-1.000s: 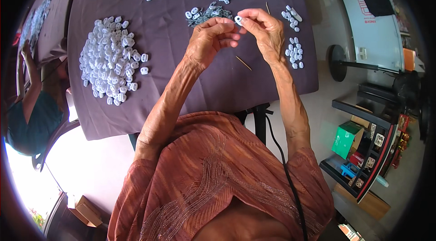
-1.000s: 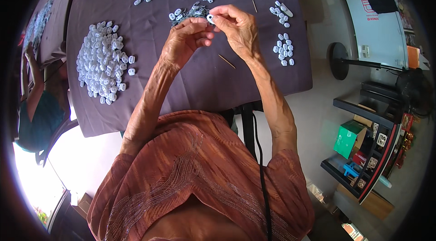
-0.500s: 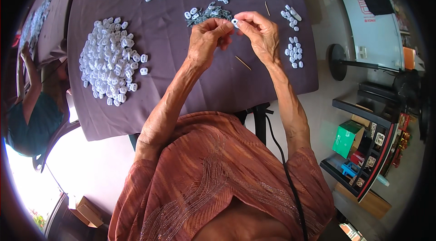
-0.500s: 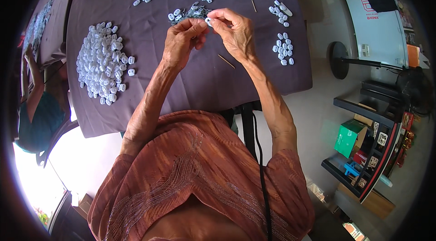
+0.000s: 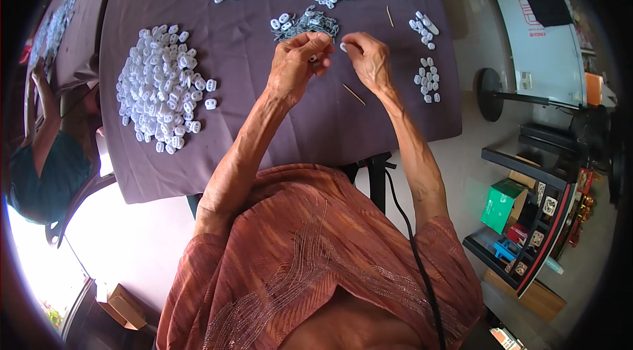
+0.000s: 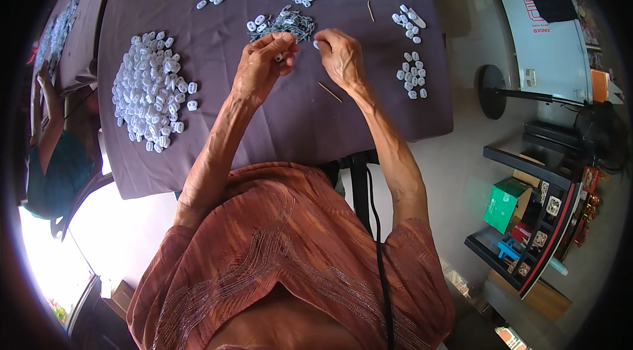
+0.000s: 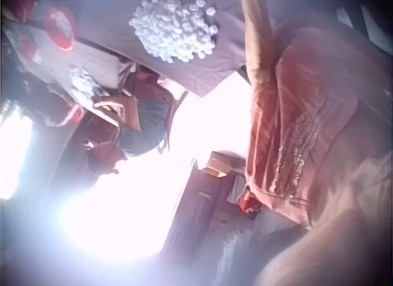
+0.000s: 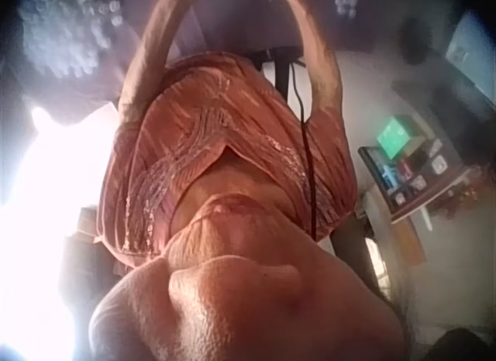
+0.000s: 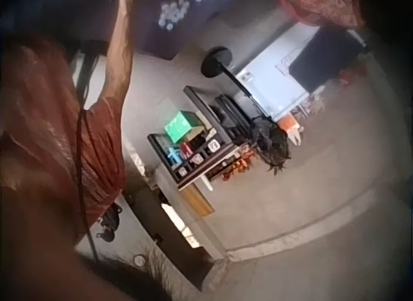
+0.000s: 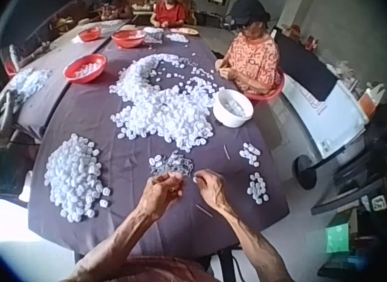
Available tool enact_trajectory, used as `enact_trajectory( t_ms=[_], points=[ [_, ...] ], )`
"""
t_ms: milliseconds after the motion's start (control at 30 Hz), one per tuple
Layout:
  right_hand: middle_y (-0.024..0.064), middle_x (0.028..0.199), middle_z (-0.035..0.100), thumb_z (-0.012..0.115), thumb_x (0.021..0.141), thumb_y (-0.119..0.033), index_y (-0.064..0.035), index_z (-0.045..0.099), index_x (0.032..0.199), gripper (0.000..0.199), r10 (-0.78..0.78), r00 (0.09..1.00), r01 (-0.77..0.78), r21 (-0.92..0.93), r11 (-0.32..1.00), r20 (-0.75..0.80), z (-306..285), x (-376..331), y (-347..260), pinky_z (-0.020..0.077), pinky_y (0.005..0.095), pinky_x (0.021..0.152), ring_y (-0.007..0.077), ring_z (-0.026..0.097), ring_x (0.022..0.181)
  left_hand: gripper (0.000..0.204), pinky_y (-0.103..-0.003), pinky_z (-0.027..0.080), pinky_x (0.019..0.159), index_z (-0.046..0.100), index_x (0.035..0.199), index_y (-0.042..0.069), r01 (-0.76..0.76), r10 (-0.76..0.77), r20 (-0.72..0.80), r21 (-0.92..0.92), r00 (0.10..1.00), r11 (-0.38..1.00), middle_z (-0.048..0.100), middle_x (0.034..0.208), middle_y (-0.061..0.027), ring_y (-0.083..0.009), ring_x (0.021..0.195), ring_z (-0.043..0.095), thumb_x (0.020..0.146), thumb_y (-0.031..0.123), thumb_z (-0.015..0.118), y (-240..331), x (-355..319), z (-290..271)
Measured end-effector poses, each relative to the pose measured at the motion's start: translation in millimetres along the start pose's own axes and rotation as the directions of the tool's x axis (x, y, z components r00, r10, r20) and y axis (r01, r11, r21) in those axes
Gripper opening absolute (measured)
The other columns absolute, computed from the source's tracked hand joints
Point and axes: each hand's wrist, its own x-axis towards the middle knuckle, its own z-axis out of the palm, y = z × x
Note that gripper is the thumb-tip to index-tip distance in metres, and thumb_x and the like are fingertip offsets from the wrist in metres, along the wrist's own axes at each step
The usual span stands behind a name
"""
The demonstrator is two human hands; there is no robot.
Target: The person assembles plastic cord locks by inserting metal springs into plastic toggle pieces by hand.
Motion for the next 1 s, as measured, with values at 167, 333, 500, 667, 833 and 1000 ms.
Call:
enact_trajectory(
  t_ms=[167, 333, 500, 667, 833, 1000],
  points=[
    [0.0108, 0.079, 0.061, 0.058, 0.076, -0.004, -0.0018, 0.062, 0.086, 0.010, -0.051, 0.993, 0.066, -0.133, 0.989, 0.108, -8.1, 1.9, -6.6, 0.0456, 0.0260, 0.058, 0.0198, 0.059, 0.066, 0.015, -0.021, 0.035, 0.049, 0.056, 0.083, 0.001, 0.017, -0.016, 0.011, -0.004, 1.000, 1.000, 0.056, 0.075, -0.0055, -0.0090, 0.057, 0.049, 0.083, 0.016, 0.057, 1.6, 0.0, -5.1],
    [0.0099, 0.075, 0.060, 0.059, 0.075, -0.004, -0.0015, 0.060, 0.084, 0.010, 0.003, 0.995, -0.032, 0.288, 0.957, 0.101, -22.7, 14.9, -43.2, 0.0453, 0.0274, 0.059, 0.0201, 0.059, 0.066, 0.015, -0.021, 0.036, 0.049, 0.056, 0.084, 0.002, 0.034, -0.034, 0.044, 0.016, 0.998, 0.999, 0.056, 0.075, -0.0047, -0.0089, 0.058, 0.049, 0.084, 0.017, 0.055, -0.3, -2.6, -5.9],
    [0.0051, 0.076, 0.061, 0.058, 0.078, -0.005, -0.0010, 0.061, 0.084, 0.008, 0.072, 0.969, -0.183, 0.491, 0.852, 0.236, -22.6, 12.9, -51.3, 0.0449, 0.0230, 0.061, 0.0113, 0.057, 0.069, 0.015, -0.022, 0.038, 0.050, 0.056, 0.084, 0.003, 0.082, -0.085, 0.072, 0.036, 0.994, 0.996, 0.057, 0.074, -0.0040, -0.0088, 0.058, 0.051, 0.083, 0.018, 0.056, -0.9, -5.4, -8.5],
    [0.0036, 0.077, 0.061, 0.058, 0.079, -0.007, -0.0018, 0.060, 0.084, 0.007, 0.110, 0.969, -0.212, 0.525, 0.824, 0.220, -19.4, 12.8, -50.5, 0.0449, 0.0218, 0.062, 0.0094, 0.057, 0.069, 0.021, -0.024, 0.043, 0.055, 0.056, 0.090, 0.000, 0.093, -0.091, 0.117, -0.013, 0.989, 0.996, 0.057, 0.079, -0.0067, -0.0128, 0.065, 0.054, 0.085, 0.020, 0.053, 0.7, -1.8, -9.7],
    [0.0000, 0.073, 0.059, 0.058, 0.081, -0.012, -0.0021, 0.059, 0.087, 0.011, 0.111, 0.981, -0.171, 0.431, 0.886, 0.160, -24.8, 15.8, -48.6, 0.0422, 0.0191, 0.060, 0.0058, 0.054, 0.068, 0.027, -0.034, 0.047, 0.081, 0.047, 0.103, -0.009, 0.129, -0.079, 0.210, -0.240, 0.975, 0.962, 0.055, 0.099, -0.0171, -0.0248, 0.091, 0.056, 0.087, 0.012, 0.043, 12.3, -3.2, -10.8],
    [0.0029, 0.075, 0.060, 0.055, 0.080, -0.006, -0.0012, 0.058, 0.084, 0.007, 0.144, 0.974, -0.210, 0.457, 0.864, 0.175, -28.0, 14.1, -46.0, 0.0446, 0.0195, 0.064, 0.0080, 0.057, 0.071, 0.031, -0.036, 0.040, 0.093, 0.042, 0.110, -0.012, 0.058, -0.011, 0.204, -0.226, 0.979, 0.972, 0.047, 0.111, -0.0230, -0.0299, 0.105, 0.049, 0.081, -0.002, 0.038, 11.4, -8.7, -17.8]
  ],
)
